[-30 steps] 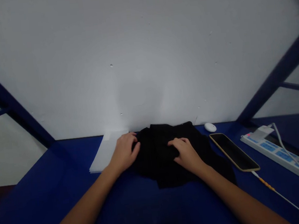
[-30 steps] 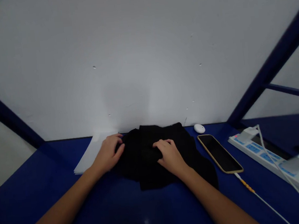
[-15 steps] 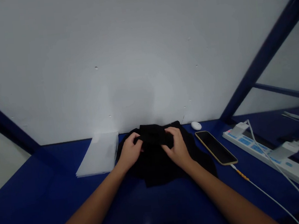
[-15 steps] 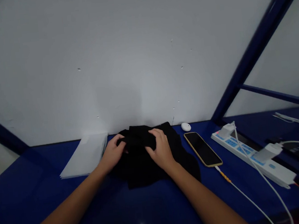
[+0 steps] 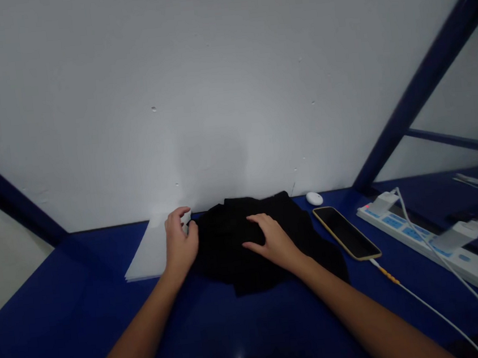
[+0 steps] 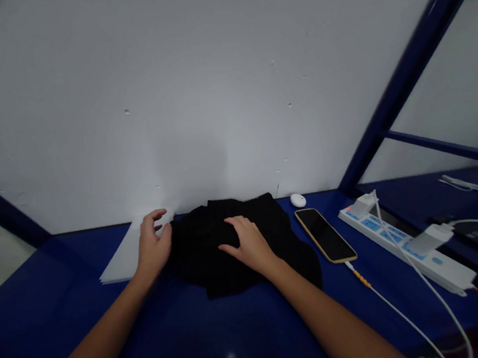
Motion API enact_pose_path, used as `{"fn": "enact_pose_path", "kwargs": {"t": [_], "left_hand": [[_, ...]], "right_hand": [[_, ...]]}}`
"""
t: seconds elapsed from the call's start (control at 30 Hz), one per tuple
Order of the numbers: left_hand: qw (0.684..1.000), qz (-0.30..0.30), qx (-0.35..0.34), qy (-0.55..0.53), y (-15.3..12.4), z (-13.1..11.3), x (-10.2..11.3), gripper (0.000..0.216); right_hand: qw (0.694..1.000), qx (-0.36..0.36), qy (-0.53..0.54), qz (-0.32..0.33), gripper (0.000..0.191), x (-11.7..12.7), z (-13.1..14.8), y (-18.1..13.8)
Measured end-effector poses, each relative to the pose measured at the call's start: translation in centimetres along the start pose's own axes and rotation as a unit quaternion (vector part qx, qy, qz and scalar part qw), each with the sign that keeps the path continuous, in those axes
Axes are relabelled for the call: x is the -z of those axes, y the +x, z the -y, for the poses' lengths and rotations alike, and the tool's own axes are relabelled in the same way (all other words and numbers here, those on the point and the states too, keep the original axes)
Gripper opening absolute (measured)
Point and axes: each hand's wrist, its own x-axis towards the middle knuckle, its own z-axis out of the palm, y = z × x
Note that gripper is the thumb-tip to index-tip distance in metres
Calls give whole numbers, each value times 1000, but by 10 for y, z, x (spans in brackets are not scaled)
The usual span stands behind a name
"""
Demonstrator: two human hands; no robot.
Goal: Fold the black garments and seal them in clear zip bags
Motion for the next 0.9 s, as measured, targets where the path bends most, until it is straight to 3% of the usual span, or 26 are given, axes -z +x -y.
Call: {"fn": "enact_pose_path", "kwargs": {"t": [0.07,0.13,0.23,0.47,0.6,0.73,0.77,0.8,0.9], "left_hand": [[988,39,-125,84,-7,-8,-3,39],[961,114,-202,152,-15,-15,-10,45],[937,180,-222,200,-26,-18,-21,43],[923,182,-297,163,-38,-32,-15,41],[929,213,-285,99,-42,-39,-10,26],[949,232,-209,-34,-43,-44,-3,27],[951,239,-182,-72,-43,-46,0,27],[949,252,-155,-106,-43,-49,3,27],[936,289,-76,-185,-41,-54,14,26]], "right_hand": [[1000,10,-14,10,43,1,-1,0],[999,28,-27,19,24,2,-1,1],[998,52,-38,15,7,6,2,1],[993,92,66,-21,7,12,23,-4],[981,111,159,-11,16,10,34,-9],[989,95,114,-19,70,13,30,-6],[991,93,93,-4,76,14,28,-5],[992,95,75,21,73,14,25,-3],[990,99,53,90,36,15,21,0]]}}
